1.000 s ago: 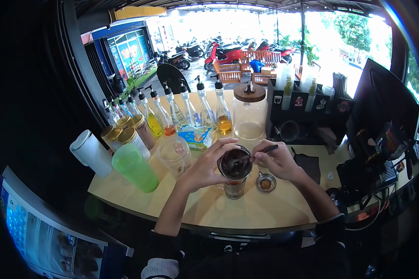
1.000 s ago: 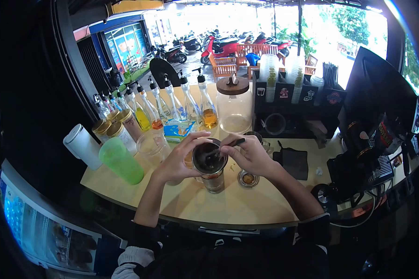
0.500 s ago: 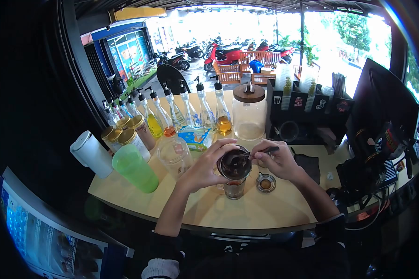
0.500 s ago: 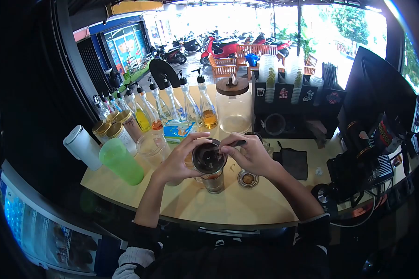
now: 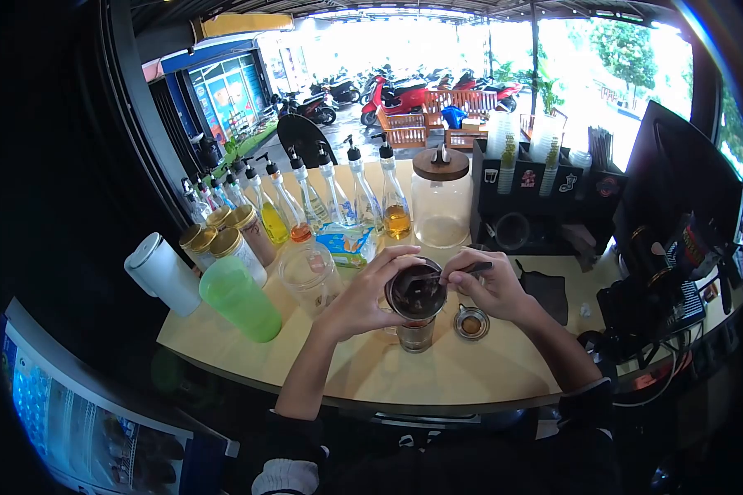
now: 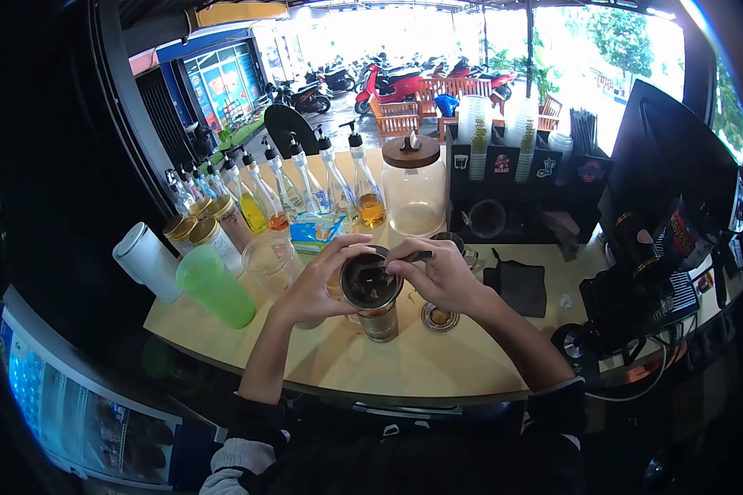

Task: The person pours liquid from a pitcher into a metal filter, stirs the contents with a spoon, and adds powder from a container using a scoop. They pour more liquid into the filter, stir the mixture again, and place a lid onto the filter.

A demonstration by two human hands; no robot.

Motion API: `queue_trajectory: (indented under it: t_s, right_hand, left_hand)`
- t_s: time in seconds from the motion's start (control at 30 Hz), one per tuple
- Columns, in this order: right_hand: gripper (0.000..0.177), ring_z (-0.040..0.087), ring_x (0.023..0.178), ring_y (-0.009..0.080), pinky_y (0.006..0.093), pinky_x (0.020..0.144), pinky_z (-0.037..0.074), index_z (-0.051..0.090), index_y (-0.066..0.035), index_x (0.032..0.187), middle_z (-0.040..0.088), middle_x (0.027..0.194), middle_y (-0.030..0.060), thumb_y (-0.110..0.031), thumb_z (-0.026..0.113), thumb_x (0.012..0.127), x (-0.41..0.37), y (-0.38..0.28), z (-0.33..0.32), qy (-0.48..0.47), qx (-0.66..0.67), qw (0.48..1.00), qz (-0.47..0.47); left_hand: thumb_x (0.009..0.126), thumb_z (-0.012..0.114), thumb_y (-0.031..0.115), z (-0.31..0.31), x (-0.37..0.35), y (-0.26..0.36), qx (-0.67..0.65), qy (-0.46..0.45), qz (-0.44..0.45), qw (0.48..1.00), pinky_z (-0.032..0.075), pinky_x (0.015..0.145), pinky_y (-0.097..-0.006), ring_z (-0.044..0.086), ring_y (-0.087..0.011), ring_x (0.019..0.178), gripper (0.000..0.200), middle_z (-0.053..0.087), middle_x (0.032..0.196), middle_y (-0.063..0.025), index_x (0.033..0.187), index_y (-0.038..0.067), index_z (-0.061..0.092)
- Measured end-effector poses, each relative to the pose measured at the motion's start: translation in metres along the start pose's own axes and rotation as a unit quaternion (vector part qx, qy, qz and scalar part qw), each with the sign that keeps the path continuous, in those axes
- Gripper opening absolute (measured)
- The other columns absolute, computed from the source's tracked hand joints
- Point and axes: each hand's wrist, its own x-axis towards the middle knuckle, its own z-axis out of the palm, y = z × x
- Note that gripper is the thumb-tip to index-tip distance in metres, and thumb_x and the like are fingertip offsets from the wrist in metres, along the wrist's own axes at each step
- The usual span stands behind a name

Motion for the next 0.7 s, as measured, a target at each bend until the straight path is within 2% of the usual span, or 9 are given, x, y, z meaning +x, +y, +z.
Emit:
queue_trajectory:
  t_s: [0.13,0.27,0.33,0.7]
  right_hand:
    - [0.011,0.065,0.073,0.0179,0.0294,0.068,0.051,0.062,-0.001,0.091,0.066,0.08,0.009,-0.012,0.061,0.091,-0.003,0.004,-0.001,-0.025,-0.019,0.999,-0.009]
    - [0.011,0.065,0.072,0.0174,0.0293,0.067,0.051,0.061,-0.001,0.091,0.066,0.081,0.0093,-0.012,0.06,0.092,0.0,0.003,0.002,-0.002,-0.009,0.999,-0.038]
    - [0.012,0.065,0.071,0.0171,0.0291,0.066,0.051,0.06,0.0,0.09,0.065,0.079,0.0091,-0.012,0.057,0.094,0.0,0.002,0.001,-0.032,0.007,0.999,-0.021]
    - [0.018,0.062,0.068,0.0134,0.0279,0.064,0.05,0.058,0.002,0.09,0.061,0.075,0.0068,-0.01,0.048,0.098,0.007,0.01,-0.003,-0.04,0.043,0.998,0.029]
  left_hand:
    - [0.055,0.084,0.015,0.0,-0.001,-0.002,0.002,0.007,-0.004,1.0,0.036,0.109,-0.0403,0.042,-0.0294,0.129,0.081,0.043,0.138,-0.0091,0.128,0.009,0.051]
    - [0.056,0.084,0.015,0.002,-0.001,-0.001,-0.001,0.005,0.001,1.0,0.036,0.109,-0.0402,0.042,-0.0295,0.129,0.08,0.043,0.138,-0.0095,0.128,0.009,0.05]
    - [0.056,0.083,0.015,0.001,-0.001,0.001,0.002,0.004,0.004,1.0,0.037,0.108,-0.0402,0.043,-0.0295,0.129,0.08,0.043,0.138,-0.0096,0.128,0.009,0.05]
    - [0.056,0.083,0.013,0.0,-0.002,0.002,0.029,-0.006,0.005,1.0,0.037,0.108,-0.0402,0.042,-0.0299,0.129,0.078,0.042,0.139,-0.0089,0.127,0.008,0.05]
